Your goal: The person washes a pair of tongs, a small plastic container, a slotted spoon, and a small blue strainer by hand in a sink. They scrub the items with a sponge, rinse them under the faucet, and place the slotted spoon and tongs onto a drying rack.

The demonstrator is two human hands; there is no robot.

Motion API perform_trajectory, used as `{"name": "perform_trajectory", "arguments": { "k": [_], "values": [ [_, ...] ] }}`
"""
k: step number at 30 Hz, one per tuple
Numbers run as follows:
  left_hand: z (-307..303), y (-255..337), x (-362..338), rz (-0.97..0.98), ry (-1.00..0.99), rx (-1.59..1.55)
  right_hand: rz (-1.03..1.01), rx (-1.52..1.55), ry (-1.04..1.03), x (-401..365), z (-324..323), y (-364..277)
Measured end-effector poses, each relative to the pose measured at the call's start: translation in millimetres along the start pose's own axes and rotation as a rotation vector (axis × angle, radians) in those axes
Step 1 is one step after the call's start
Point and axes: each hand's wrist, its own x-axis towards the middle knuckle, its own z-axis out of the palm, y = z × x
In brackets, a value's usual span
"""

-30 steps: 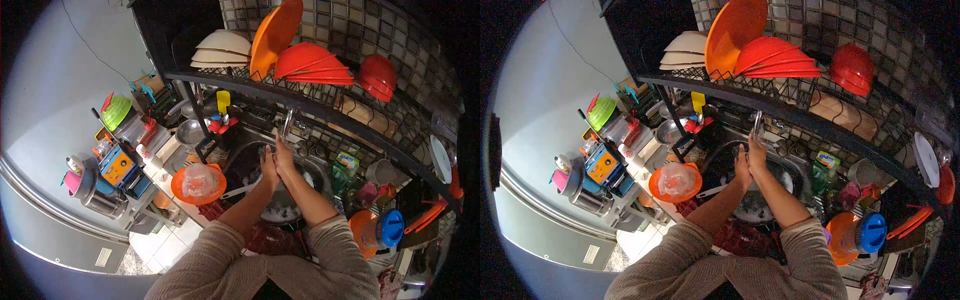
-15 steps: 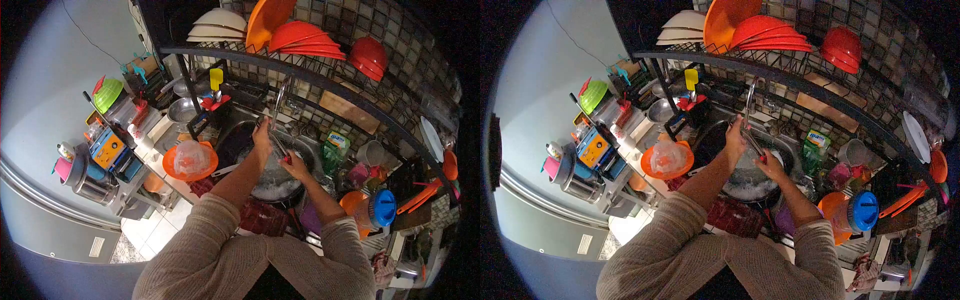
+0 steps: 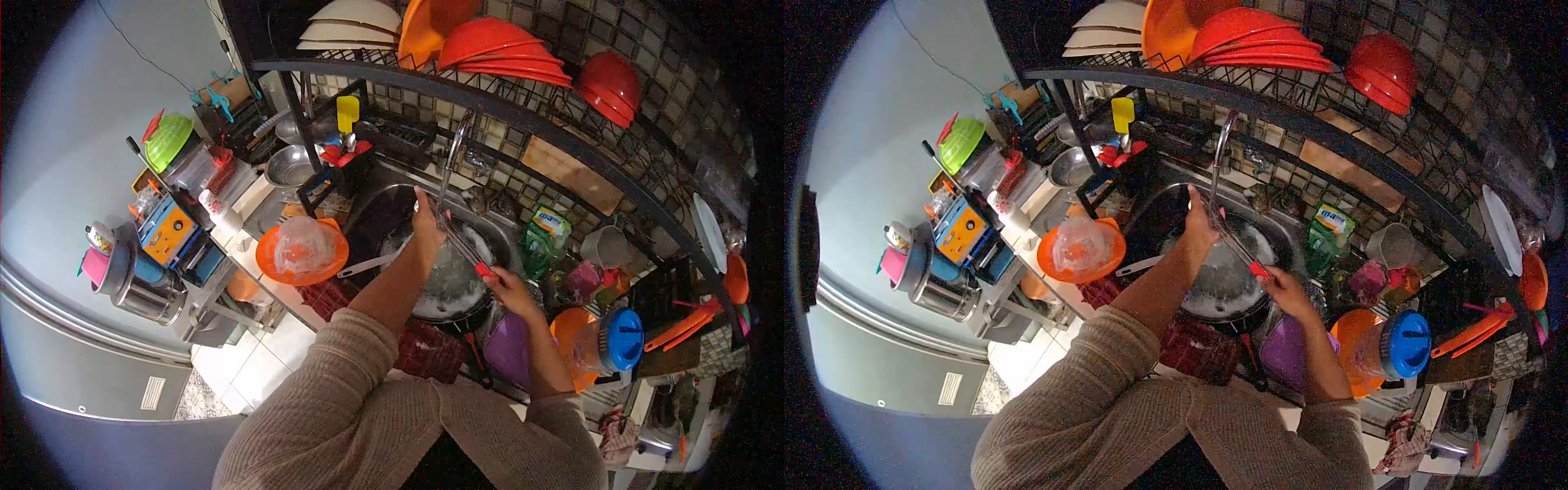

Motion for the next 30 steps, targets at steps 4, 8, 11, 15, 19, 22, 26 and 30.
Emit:
{"name": "perform_trajectory", "arguments": {
  "k": [4, 8, 11, 15, 19, 22, 26, 30],
  "values": [
    [-8, -1, 13, 0.020, 0.022, 0.234, -0.018, 0.045, 0.073, -14, 12, 18],
    [-14, -9, 47, 0.024, 0.110, 0.123, -0.408, -0.300, 0.290, -20, 20, 26],
    [-1, -7, 26, 0.030, 0.159, 0.080, -0.325, -0.365, 0.330, -27, 27, 16],
    [2, -13, 35, 0.088, -0.071, 0.071, -0.340, -0.329, 0.465, -22, 36, 9],
    [30, -1, -27, 0.174, -0.037, 0.326, -0.361, -0.341, 0.562, -15, 41, 15],
    [20, -11, -12, 0.155, -0.165, 0.492, -0.317, -0.458, 0.580, -20, 42, 2],
    [3, -1, 11, -0.088, -0.341, 0.469, -0.349, -0.534, 0.628, -19, 36, 13],
    [4, 8, -13, -0.003, -0.320, 0.702, -0.208, -0.006, 0.332, -23, 41, 7]
  ]
}}
